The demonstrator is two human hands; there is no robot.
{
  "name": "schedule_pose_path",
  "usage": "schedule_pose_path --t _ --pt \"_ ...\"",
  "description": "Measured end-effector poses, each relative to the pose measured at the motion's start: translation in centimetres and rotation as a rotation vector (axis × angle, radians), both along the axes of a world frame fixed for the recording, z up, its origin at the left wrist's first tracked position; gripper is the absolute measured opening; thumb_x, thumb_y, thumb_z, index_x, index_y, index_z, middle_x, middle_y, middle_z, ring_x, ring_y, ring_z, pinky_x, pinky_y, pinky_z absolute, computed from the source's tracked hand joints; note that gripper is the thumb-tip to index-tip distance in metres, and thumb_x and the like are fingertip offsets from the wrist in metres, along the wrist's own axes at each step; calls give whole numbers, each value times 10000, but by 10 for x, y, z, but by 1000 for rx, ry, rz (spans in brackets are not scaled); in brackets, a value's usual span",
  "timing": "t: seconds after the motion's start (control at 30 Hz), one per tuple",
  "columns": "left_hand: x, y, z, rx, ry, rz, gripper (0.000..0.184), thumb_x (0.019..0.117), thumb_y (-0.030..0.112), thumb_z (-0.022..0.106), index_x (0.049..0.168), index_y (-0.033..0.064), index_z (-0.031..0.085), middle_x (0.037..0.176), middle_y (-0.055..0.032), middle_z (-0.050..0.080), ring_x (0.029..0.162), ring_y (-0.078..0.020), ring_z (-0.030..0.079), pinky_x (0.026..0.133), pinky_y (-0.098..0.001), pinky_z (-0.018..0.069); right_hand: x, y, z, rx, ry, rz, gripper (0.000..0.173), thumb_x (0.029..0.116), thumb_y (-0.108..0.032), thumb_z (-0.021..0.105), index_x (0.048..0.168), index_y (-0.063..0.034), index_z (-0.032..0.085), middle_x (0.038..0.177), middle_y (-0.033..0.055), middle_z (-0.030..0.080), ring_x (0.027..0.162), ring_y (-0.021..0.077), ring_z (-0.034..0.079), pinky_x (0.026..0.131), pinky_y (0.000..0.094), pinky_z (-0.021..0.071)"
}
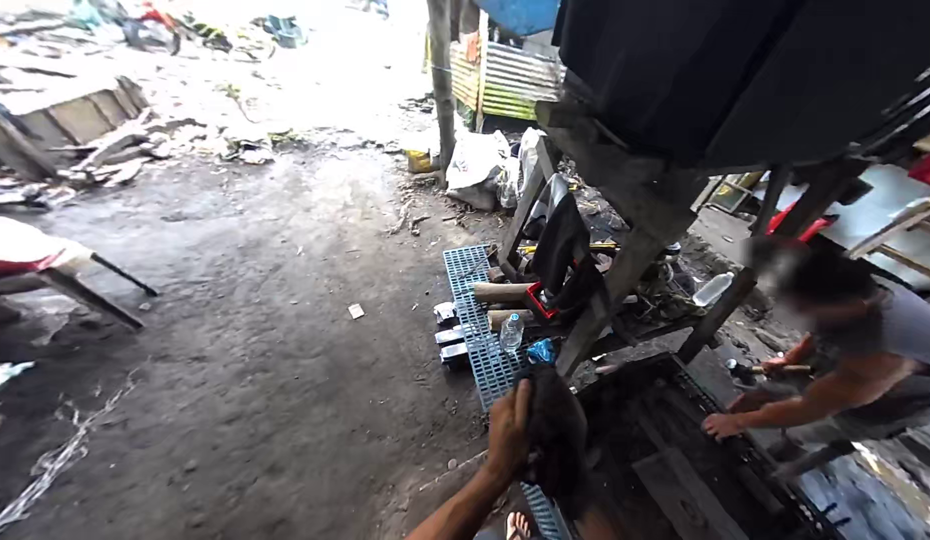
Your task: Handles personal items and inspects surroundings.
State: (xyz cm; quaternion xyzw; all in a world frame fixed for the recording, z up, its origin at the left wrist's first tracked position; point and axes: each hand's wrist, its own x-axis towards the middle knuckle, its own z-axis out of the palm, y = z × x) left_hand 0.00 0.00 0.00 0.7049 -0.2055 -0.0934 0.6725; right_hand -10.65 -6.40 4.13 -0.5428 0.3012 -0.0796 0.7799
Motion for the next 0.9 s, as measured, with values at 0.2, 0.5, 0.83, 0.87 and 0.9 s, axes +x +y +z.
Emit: schedule_pose_path --t 0.2,0.5,0.83,0.87,0.9 --pt "14 50 -38 119 -27 277 281 992 258 604 958 5 722 782 -56 700 723 -107 678 700 -356 583 33 44 -37 -343 -387 91 854 1023 -503 540 1625 -12 185 1628 209 322 1450 205 420 1189 411 396" --pt "50 60 -28 445 -101 91 465 1091 404 439 1065 39 726 883 -124 727 846 -249 715 787 -528 562 41 44 -45 -809 -123 39 587 1078 -266 508 1584 -17 344 1420 195 604 1254 252 639 1083 458 509" --pt "54 100 -15 644 -300 -781 860 690 605 877 1325 89 610 998 -125 751 920 -306 738 838 -583 591 -68 -79 77 -1304 -145 110 333 943 -213 737 1262 -118 731 1201 39 734 1135 85 671 1021 285 543" --pt "49 92 -3 713 -357 -754 824 711 567 880 1340 110 606 1001 -138 753 924 -346 738 829 -621 580 -70 -91 90 -1396 -178 108 295 948 -246 736 1219 -132 752 1141 38 743 1085 87 682 987 277 555" --pt "47 82 12 736 -435 -680 777 737 562 863 1326 117 620 976 -143 756 893 -370 741 787 -643 578 -70 -102 105 -1497 -208 97 268 966 -264 714 1203 -148 760 1122 37 745 1066 91 690 972 278 565"
